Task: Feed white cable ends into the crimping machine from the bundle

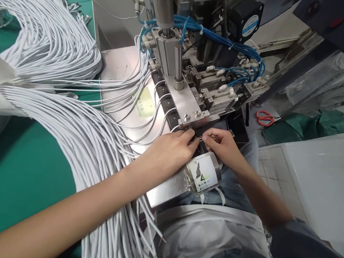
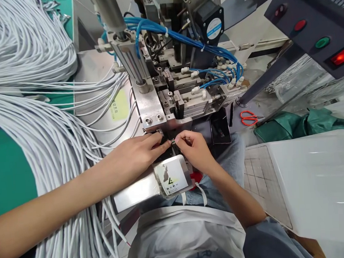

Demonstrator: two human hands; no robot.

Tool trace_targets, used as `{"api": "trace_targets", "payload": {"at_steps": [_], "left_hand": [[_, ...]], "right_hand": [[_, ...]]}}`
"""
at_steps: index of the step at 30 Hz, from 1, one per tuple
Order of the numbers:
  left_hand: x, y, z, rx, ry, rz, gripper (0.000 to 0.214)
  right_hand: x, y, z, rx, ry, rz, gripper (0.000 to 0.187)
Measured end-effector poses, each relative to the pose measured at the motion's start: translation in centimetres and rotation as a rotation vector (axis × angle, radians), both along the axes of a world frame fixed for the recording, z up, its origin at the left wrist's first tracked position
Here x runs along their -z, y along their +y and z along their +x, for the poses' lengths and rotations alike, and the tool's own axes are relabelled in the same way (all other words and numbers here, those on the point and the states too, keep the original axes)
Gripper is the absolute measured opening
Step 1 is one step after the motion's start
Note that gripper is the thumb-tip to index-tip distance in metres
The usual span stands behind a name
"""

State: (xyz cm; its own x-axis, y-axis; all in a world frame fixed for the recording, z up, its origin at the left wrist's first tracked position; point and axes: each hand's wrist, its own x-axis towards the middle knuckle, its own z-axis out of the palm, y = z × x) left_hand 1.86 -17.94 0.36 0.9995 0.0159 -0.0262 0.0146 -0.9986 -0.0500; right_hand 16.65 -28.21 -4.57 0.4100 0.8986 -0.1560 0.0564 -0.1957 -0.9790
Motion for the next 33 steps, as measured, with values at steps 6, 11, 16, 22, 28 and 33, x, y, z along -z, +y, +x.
{"api": "trace_targets", "payload": {"at_steps": [6, 11, 16, 22, 28, 33], "left_hand": [[-0.1, -0.3, 0.0, -0.022, 0.036, 0.002, 0.035], [-1.1, -1.4, -0.5, -0.089, 0.032, 0.078, 0.031], [-2.5, -2.2, -0.9, -0.194, 0.109, 0.091, 0.016], [-2.6, -1.8, -1.4, -0.284, 0.106, 0.06, 0.018], [-2.3, -1.2, -1.4, -0.431, 0.103, 0.059, 0.033], [-1.2, -0.4, -1.2, -0.412, -0.019, -0.023, 0.027]], "right_hand": [[0.2, 0.3, 0.1, -0.001, 0.061, -0.001, 0.02], [1.0, 0.6, 0.0, -0.07, 0.192, -0.031, 0.032], [1.7, 0.7, 0.2, -0.067, 0.057, 0.027, 0.031], [-1.7, -3.9, -2.9, 0.376, -0.448, 0.177, 0.023], [-1.9, -8.1, -10.4, -0.099, -0.558, 0.181, 0.006], [-0.7, -5.3, -13.2, -0.17, -0.618, 0.119, 0.013]]}}
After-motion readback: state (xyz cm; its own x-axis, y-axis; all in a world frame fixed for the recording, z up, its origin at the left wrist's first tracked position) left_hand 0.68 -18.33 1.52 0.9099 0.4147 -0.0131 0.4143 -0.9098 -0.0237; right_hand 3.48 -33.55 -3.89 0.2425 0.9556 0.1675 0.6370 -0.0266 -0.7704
